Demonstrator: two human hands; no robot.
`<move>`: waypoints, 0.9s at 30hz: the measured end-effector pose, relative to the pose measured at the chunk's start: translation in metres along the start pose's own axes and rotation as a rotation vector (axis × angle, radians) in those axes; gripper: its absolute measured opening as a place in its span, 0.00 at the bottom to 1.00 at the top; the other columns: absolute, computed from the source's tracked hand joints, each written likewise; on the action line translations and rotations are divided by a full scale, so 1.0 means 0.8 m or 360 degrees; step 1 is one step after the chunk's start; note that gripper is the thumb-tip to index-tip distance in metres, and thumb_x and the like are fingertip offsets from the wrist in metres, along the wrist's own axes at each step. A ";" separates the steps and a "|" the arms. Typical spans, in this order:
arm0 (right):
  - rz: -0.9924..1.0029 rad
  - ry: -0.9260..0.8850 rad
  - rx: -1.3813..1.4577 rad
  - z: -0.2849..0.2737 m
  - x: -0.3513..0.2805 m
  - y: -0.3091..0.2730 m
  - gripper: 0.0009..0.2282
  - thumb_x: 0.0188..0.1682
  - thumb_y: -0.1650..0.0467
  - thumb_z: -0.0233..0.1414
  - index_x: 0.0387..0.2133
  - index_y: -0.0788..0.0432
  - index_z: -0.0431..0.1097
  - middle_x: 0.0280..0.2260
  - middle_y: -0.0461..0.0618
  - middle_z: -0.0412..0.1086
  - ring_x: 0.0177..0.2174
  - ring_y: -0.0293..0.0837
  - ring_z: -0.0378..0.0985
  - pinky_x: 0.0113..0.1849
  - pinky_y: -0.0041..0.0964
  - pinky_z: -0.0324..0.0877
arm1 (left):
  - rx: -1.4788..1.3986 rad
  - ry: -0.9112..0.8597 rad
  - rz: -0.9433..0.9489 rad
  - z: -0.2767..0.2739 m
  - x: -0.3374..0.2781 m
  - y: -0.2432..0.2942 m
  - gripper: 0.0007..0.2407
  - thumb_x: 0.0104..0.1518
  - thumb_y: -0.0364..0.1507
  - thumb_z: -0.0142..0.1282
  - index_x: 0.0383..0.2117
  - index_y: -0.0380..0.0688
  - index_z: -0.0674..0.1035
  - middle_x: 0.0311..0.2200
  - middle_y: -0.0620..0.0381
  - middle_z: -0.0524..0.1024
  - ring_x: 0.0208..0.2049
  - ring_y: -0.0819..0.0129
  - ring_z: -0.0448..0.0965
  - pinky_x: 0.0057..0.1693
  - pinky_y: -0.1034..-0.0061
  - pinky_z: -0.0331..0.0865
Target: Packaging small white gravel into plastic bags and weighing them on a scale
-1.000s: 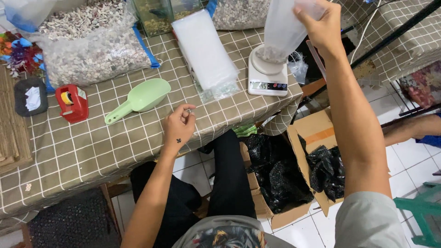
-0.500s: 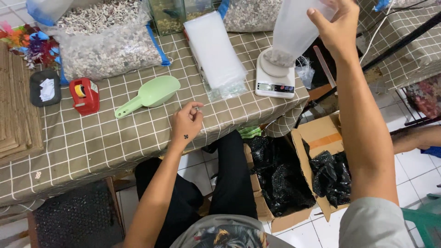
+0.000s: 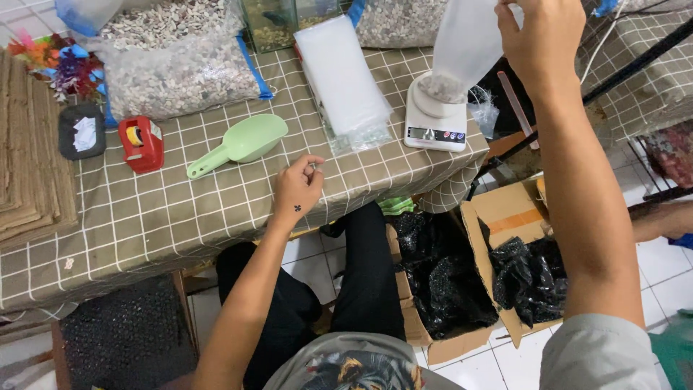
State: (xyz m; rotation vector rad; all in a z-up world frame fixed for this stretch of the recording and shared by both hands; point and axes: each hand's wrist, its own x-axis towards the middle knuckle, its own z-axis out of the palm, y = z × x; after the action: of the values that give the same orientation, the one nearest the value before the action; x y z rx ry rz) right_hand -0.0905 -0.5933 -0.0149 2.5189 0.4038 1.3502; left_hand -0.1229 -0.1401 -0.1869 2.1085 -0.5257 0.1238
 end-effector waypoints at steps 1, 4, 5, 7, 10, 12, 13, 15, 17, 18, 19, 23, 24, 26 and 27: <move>-0.0014 0.0013 0.0057 0.001 -0.002 -0.001 0.05 0.58 0.73 0.69 0.40 0.57 0.80 0.44 0.48 0.78 0.43 0.52 0.78 0.35 0.45 0.68 | 0.0000 -0.0011 0.0038 0.000 0.000 -0.001 0.08 0.59 0.26 0.49 0.39 0.48 0.82 0.11 0.68 0.65 0.15 0.70 0.65 0.29 0.70 0.64; 0.0010 -0.0049 0.0309 -0.022 0.006 -0.015 0.05 0.61 0.78 0.67 0.42 0.60 0.77 0.47 0.53 0.77 0.44 0.57 0.78 0.37 0.49 0.68 | -0.0119 -0.0023 -0.0037 0.003 0.003 -0.006 0.09 0.56 0.26 0.49 0.38 0.49 0.82 0.12 0.68 0.64 0.16 0.71 0.65 0.33 0.72 0.65; 0.0006 -0.0048 0.0314 -0.023 0.002 -0.014 0.05 0.61 0.78 0.67 0.42 0.60 0.77 0.47 0.53 0.77 0.44 0.57 0.78 0.37 0.49 0.68 | -0.0118 -0.0018 -0.0041 -0.002 0.004 -0.004 0.09 0.56 0.26 0.49 0.38 0.49 0.82 0.12 0.68 0.64 0.16 0.71 0.65 0.33 0.72 0.65; 0.0043 -0.0134 0.0369 -0.023 -0.004 -0.010 0.02 0.65 0.77 0.66 0.44 0.60 0.80 0.37 0.50 0.79 0.26 0.46 0.78 0.42 0.45 0.69 | -0.0306 -0.0192 -0.0138 -0.009 0.008 -0.001 0.08 0.59 0.26 0.51 0.40 0.46 0.82 0.13 0.69 0.62 0.16 0.77 0.61 0.33 0.77 0.61; 0.0057 -0.0254 0.0600 -0.051 0.009 -0.032 0.04 0.61 0.83 0.63 0.42 0.66 0.79 0.53 0.63 0.74 0.22 0.48 0.74 0.40 0.46 0.69 | -0.0107 -0.0244 -0.0040 -0.035 0.013 0.007 0.11 0.60 0.24 0.52 0.47 0.47 0.81 0.31 0.56 0.85 0.15 0.77 0.72 0.24 0.77 0.73; 0.0033 -0.0240 0.0603 -0.054 0.009 -0.033 0.04 0.61 0.83 0.64 0.42 0.66 0.80 0.54 0.62 0.74 0.22 0.47 0.72 0.39 0.45 0.69 | 0.0150 -0.0025 0.0136 -0.054 0.012 -0.001 0.11 0.60 0.26 0.53 0.46 0.48 0.82 0.31 0.58 0.82 0.27 0.69 0.76 0.35 0.66 0.74; 0.0013 -0.0221 0.0601 -0.057 0.009 -0.034 0.05 0.61 0.84 0.66 0.43 0.66 0.81 0.55 0.61 0.74 0.22 0.46 0.70 0.39 0.45 0.69 | 0.0410 0.0191 0.0321 -0.064 0.011 -0.004 0.10 0.59 0.28 0.53 0.46 0.49 0.82 0.30 0.60 0.80 0.38 0.60 0.79 0.46 0.56 0.75; -0.0014 -0.0216 0.0581 -0.057 0.006 -0.029 0.05 0.60 0.83 0.66 0.44 0.66 0.82 0.51 0.59 0.75 0.35 0.51 0.73 0.42 0.47 0.69 | 0.0680 0.0225 0.0264 -0.091 0.010 -0.007 0.13 0.59 0.33 0.54 0.49 0.49 0.80 0.37 0.58 0.77 0.41 0.60 0.74 0.46 0.61 0.69; -0.0042 -0.0205 0.0564 -0.057 0.003 -0.023 0.05 0.58 0.83 0.66 0.45 0.66 0.83 0.47 0.57 0.75 0.48 0.57 0.75 0.46 0.50 0.70 | 0.0955 0.0259 0.0205 -0.113 0.006 -0.018 0.17 0.58 0.39 0.54 0.52 0.49 0.78 0.43 0.56 0.73 0.45 0.61 0.69 0.46 0.66 0.64; -0.0050 -0.0233 0.0577 -0.057 0.000 -0.020 0.04 0.61 0.81 0.68 0.44 0.68 0.82 0.51 0.60 0.74 0.45 0.57 0.77 0.44 0.50 0.71 | 0.1123 0.0376 0.0297 -0.120 0.002 -0.029 0.21 0.53 0.41 0.58 0.52 0.48 0.78 0.44 0.52 0.74 0.44 0.56 0.70 0.44 0.61 0.64; -0.0058 -0.0261 0.0589 -0.058 -0.003 -0.017 0.05 0.64 0.80 0.70 0.43 0.70 0.81 0.54 0.64 0.73 0.42 0.57 0.78 0.41 0.50 0.72 | 0.1291 0.0490 0.0393 -0.127 -0.002 -0.039 0.25 0.48 0.43 0.63 0.52 0.46 0.78 0.44 0.49 0.74 0.43 0.50 0.72 0.42 0.57 0.63; -0.0056 -0.0428 0.0646 -0.063 0.002 -0.012 0.05 0.64 0.76 0.68 0.44 0.68 0.81 0.57 0.65 0.74 0.56 0.61 0.75 0.53 0.55 0.71 | 0.1326 0.0309 0.0240 -0.133 -0.015 -0.089 0.31 0.45 0.45 0.63 0.56 0.43 0.74 0.48 0.46 0.74 0.46 0.47 0.71 0.44 0.54 0.63; -0.0086 -0.0460 0.0623 -0.060 0.003 -0.008 0.06 0.64 0.75 0.68 0.45 0.69 0.82 0.56 0.65 0.75 0.55 0.59 0.76 0.53 0.53 0.72 | 0.1327 0.0292 0.0215 -0.133 -0.016 -0.100 0.30 0.46 0.42 0.63 0.56 0.42 0.74 0.47 0.46 0.75 0.45 0.46 0.72 0.44 0.53 0.63; -0.0122 -0.0484 0.0602 -0.054 0.004 0.000 0.07 0.63 0.74 0.69 0.46 0.70 0.84 0.56 0.66 0.75 0.54 0.58 0.78 0.53 0.51 0.74 | 0.1332 0.0286 0.0186 -0.134 -0.017 -0.111 0.28 0.48 0.39 0.63 0.57 0.42 0.74 0.46 0.45 0.76 0.44 0.45 0.73 0.43 0.53 0.64; -0.0133 -0.0530 0.0466 -0.051 0.005 0.003 0.13 0.63 0.69 0.68 0.51 0.70 0.83 0.55 0.65 0.77 0.53 0.58 0.79 0.52 0.49 0.74 | 0.1299 0.0348 0.0217 -0.135 -0.016 -0.111 0.20 0.51 0.35 0.59 0.52 0.43 0.78 0.40 0.48 0.76 0.41 0.48 0.73 0.41 0.55 0.61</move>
State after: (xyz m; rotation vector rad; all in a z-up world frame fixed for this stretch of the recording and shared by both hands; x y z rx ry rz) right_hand -0.1220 -0.5906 0.0109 2.8576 0.6664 0.8697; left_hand -0.0858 -0.0049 -0.1988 2.7902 -0.5384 0.7443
